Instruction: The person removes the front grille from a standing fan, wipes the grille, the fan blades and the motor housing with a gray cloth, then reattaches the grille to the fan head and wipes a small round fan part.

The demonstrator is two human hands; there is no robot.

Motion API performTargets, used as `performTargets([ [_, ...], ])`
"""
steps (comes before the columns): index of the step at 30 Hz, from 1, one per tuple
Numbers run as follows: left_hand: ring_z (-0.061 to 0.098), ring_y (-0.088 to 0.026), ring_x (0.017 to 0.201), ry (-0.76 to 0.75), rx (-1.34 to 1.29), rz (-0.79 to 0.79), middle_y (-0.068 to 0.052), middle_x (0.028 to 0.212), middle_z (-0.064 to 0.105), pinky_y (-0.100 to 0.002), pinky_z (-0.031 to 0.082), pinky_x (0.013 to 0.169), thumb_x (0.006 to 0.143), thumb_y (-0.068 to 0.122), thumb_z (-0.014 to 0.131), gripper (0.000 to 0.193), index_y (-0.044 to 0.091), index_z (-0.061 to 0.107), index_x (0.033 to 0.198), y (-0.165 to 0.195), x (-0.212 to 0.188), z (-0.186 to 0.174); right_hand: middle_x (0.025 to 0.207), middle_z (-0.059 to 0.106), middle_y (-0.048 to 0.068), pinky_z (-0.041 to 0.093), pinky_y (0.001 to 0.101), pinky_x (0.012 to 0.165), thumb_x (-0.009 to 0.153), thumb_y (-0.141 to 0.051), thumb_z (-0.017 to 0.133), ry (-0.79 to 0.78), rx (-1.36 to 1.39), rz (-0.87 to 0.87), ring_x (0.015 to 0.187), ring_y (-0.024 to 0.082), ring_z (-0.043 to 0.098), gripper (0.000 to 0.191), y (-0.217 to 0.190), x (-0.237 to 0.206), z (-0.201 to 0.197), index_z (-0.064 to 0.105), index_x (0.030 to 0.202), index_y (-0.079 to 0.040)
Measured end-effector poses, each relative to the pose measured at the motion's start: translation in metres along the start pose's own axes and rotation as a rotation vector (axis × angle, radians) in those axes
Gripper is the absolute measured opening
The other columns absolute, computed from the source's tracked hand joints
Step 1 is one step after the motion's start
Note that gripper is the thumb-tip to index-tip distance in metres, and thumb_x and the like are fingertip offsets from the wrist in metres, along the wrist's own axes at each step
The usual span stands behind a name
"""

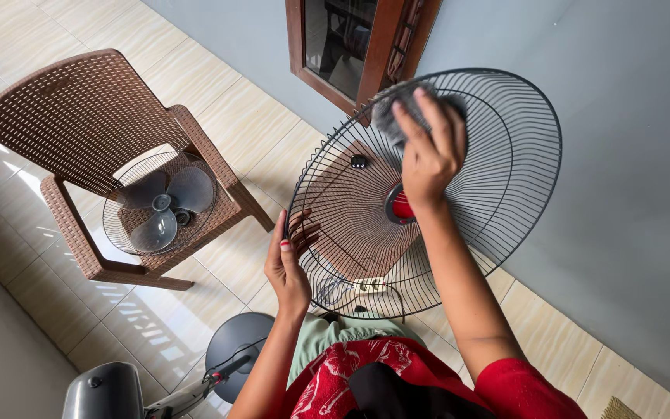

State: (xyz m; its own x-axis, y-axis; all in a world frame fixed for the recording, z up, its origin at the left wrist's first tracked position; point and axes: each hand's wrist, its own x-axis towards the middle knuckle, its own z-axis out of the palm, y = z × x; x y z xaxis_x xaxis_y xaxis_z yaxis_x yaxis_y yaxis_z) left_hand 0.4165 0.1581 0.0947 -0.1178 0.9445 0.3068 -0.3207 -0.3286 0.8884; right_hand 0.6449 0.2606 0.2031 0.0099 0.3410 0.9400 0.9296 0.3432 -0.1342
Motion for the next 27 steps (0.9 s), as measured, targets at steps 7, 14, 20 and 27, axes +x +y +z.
performTargets([
  [7,0.069,-0.029,0.118,0.046,-0.016,0.022,-0.022,0.142,0.06,-0.044,0.06,0.1,0.115,0.035,0.038,0.056,0.001,0.035,0.16,0.006,0.006,-0.003,0.143,0.063,0.007,0.05,0.044,0.11,0.09,0.008,0.064,-0.212,0.09,0.044,0.124,0.031,0.061,0.047,-0.015,-0.013,-0.021,0.075,0.131,-0.013],
  [14,0.07,-0.029,0.114,0.098,-0.002,-0.052,-0.022,0.14,0.061,-0.042,0.061,0.095,0.113,0.036,0.036,0.058,0.002,0.034,0.16,0.013,0.013,-0.014,0.135,0.067,0.001,0.049,0.0431,0.104,0.088,0.005,0.066,-0.364,0.103,0.047,0.116,0.028,0.061,0.045,-0.026,-0.05,-0.036,0.078,0.125,-0.019],
  [20,0.069,-0.029,0.118,0.042,0.019,-0.026,-0.022,0.142,0.06,-0.042,0.06,0.098,0.114,0.035,0.038,0.057,0.001,0.037,0.159,0.011,0.004,-0.018,0.136,0.067,0.005,0.051,0.0425,0.105,0.088,0.008,0.066,-0.2,0.059,0.086,0.118,0.029,0.06,0.045,0.002,-0.016,-0.021,0.08,0.124,-0.016],
  [27,0.068,-0.03,0.12,0.041,0.03,-0.007,-0.023,0.142,0.06,-0.044,0.059,0.101,0.114,0.035,0.038,0.057,-0.001,0.037,0.159,0.009,-0.001,-0.017,0.138,0.065,0.006,0.05,0.0422,0.108,0.089,0.009,0.066,-0.024,-0.027,0.068,0.122,0.03,0.06,0.046,0.012,0.009,-0.02,0.079,0.127,-0.014],
])
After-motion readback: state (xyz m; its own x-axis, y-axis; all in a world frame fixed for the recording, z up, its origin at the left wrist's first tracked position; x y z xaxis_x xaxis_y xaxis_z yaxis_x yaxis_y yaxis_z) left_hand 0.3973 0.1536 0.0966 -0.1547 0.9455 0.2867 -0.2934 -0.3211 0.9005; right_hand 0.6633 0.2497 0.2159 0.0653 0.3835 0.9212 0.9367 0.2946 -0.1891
